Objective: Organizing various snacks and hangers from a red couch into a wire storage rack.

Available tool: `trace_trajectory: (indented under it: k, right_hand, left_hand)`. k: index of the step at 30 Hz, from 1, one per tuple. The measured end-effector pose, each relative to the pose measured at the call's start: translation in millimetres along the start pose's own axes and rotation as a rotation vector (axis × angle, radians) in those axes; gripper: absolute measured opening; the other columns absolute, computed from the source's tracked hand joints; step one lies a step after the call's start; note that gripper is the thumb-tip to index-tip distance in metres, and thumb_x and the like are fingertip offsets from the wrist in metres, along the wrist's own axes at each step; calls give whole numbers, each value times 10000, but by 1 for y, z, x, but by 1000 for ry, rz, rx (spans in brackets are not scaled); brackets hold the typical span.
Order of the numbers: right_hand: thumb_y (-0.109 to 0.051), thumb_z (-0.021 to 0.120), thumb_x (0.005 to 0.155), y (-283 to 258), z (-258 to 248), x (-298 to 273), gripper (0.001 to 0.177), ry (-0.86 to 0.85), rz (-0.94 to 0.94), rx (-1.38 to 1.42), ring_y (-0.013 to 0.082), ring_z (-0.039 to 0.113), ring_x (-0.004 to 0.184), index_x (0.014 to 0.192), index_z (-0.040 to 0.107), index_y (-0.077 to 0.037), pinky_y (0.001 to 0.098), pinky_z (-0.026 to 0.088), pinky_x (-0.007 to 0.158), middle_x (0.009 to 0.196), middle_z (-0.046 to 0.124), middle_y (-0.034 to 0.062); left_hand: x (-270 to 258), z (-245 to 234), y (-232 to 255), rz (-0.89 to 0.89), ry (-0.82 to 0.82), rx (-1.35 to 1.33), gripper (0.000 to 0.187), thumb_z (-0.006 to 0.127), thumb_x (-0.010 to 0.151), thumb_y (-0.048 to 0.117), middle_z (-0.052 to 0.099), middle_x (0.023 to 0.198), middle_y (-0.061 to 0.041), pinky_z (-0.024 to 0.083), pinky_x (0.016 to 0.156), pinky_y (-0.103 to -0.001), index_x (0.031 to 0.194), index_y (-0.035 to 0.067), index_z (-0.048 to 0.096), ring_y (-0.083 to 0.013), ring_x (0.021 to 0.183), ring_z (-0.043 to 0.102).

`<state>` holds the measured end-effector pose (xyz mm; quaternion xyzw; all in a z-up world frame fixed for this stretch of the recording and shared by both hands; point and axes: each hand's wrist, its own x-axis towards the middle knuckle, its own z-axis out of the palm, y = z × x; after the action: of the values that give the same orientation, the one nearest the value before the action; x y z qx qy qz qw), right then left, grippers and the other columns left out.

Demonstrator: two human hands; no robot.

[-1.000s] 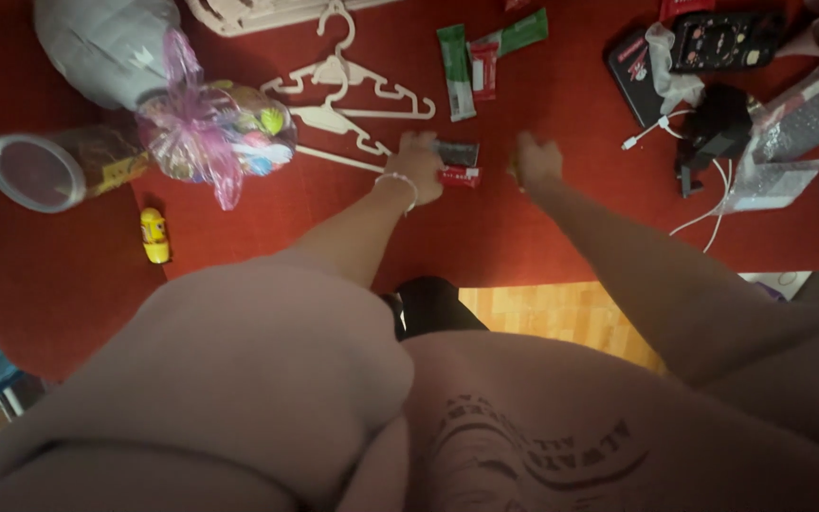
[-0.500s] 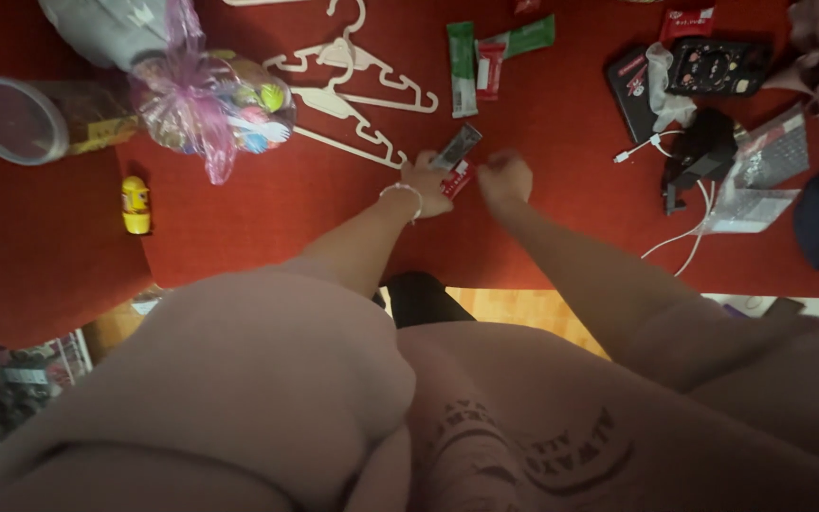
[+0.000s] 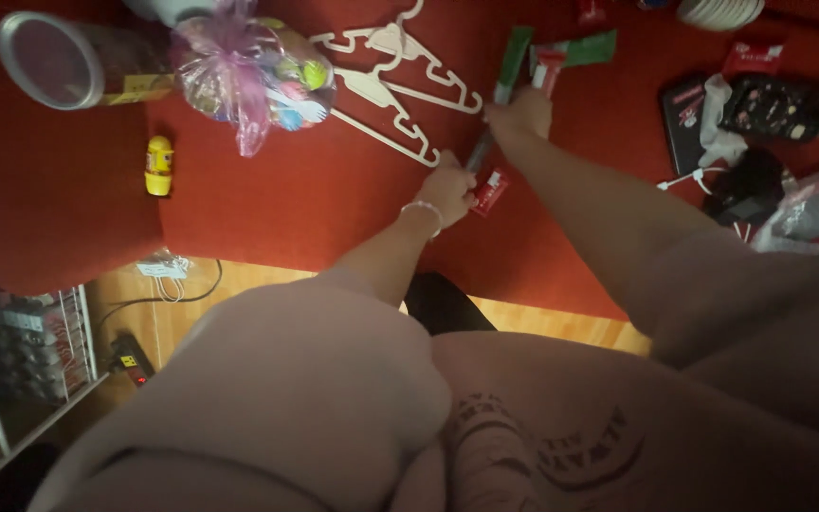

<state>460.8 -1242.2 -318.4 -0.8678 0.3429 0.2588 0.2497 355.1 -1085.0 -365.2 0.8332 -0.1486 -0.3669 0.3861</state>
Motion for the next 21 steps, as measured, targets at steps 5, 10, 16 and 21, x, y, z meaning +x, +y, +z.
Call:
trace_trajectory:
  k: [5,10,16,21]
  right_hand:
    - [-608,738,724,49,26,-1,427,108,-97,35,247,751,915,973,799,-267,436,591,802,787,759,-12]
    - [-360,758,814,36,10,-69,224,63,-112,368,167,731,628,990,800,-229,316,594,519,712,743,27]
    - [-168,699,881,-10,-1,-154,318,-508,-259,650,192,590,413,1155,714,-6,312,463,411,565,622,142]
    - [-166,709,826,-54,23,-190,239,-640,-315,472,203,626,490,1025,752,-41,347,531,478,609,642,149]
  left_hand:
    - [-30,-45,8,-164,173,-71,155,668,899,96,536,1278,-123,560,1029,-497,1012,171,742,-443,1177,645]
    - [-58,-84,-13,-398,387,-222,538,752,847,241,737,1174,-40,567,1030,-428,1343,290,549,-284,1185,683]
    - [-121,-138,-16,-513,681,-700,365,859,772,469,744,717,-38,578,533,-286,1006,195,801,-171,493,684]
    - [-214,-169,-13,-431,725,-1401,576,721,963,353,598,1303,-345,666,777,-569,1344,-64,608,-485,1028,700]
